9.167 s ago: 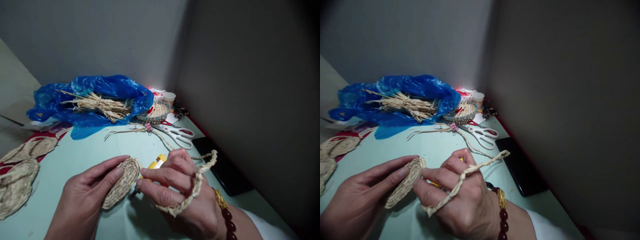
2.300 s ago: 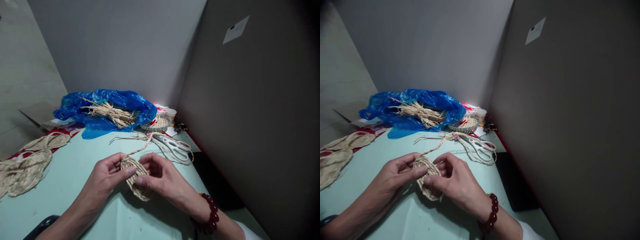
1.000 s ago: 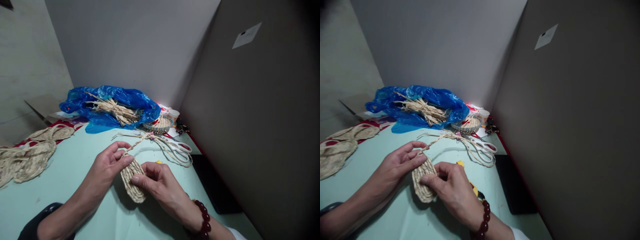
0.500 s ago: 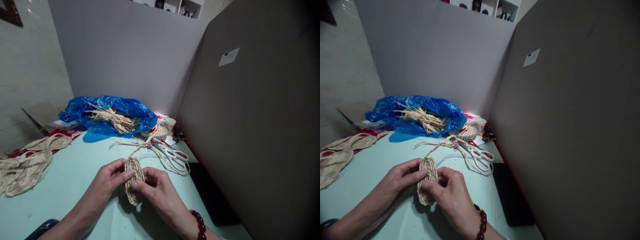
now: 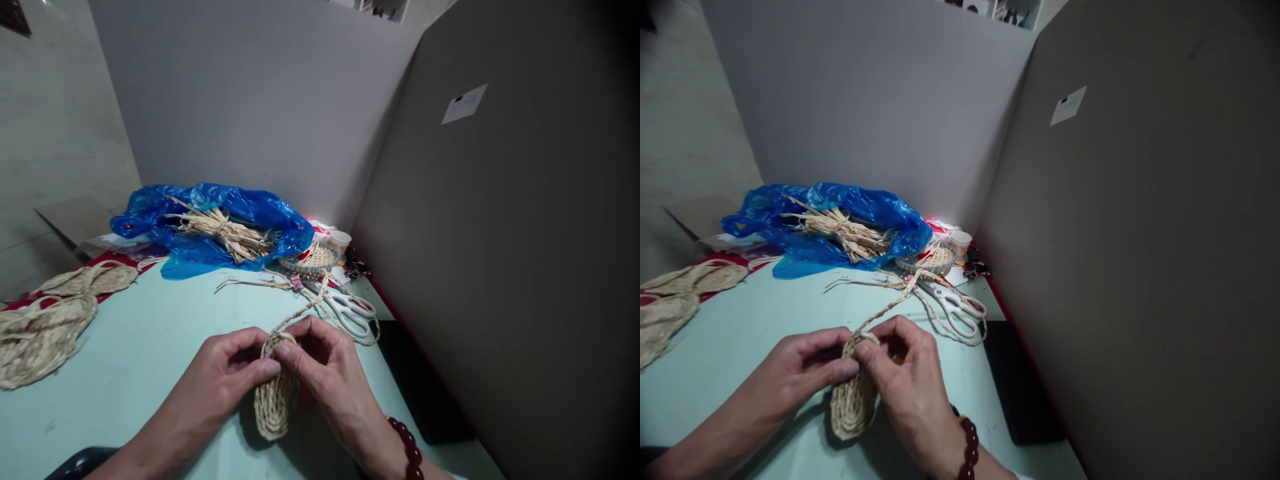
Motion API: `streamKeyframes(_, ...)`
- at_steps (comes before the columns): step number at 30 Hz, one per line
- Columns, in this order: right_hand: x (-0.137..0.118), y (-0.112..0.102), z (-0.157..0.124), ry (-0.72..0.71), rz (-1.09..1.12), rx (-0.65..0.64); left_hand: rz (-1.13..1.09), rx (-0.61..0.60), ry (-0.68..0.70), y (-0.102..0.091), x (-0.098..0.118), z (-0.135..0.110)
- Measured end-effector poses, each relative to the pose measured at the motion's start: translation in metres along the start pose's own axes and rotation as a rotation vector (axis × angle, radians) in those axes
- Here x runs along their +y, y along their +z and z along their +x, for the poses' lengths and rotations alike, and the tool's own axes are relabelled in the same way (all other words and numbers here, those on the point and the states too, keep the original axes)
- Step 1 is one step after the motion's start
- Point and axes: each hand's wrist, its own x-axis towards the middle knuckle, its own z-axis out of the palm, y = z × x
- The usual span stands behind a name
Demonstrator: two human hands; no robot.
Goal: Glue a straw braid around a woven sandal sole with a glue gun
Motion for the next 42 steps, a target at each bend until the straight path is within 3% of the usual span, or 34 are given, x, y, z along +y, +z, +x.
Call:
streamKeyframes(6, -0.003, -0.007, 0.003, -0.029, 0.083, 0.094, 0.031, -0.069, 0.012, 0.003, 0.000, -0.003)
streamKeyframes(18, -0.011, -0.007, -0.001, 0.054, 0.109, -0.017, 0.215, -0.046, 0.001, 0.003, 0.007, -0.014)
streamKeyframes(22, -0.005, -0.007, 0.001, 0.092, 0.220, -0.002, 0.181, -0.025, -0.013, 0.003, 0.003, -0.010)
streamKeyframes(26, -0.007, -0.010, 0.004, 0.053, 0.183, 0.044, 0.077, -0.032, -0.007, 0.004, 0.000, -0.004)
streamKeyframes(28, -0.009, -0.013, 0.005, 0.035, 0.171, 0.060, 0.013, 0.019, 0.001, 0.002, 0.000, -0.004)
streamKeyframes(33, -0.008, -0.021, 0.010, 0.045, 0.205, 0.065, 0.086, 0.358, 0.020, -0.016, 0.002, -0.004)
streamKeyframes(35, -0.007, -0.023, 0.010, 0.032, 0.214, 0.070, 0.117, 0.416, 0.053, -0.023, 0.003, -0.004)
streamKeyframes(42, -0.008, -0.024, 0.009, -0.019, 0.218, 0.070, 0.135, 0.218, 0.012, -0.017, 0.001, -0.007)
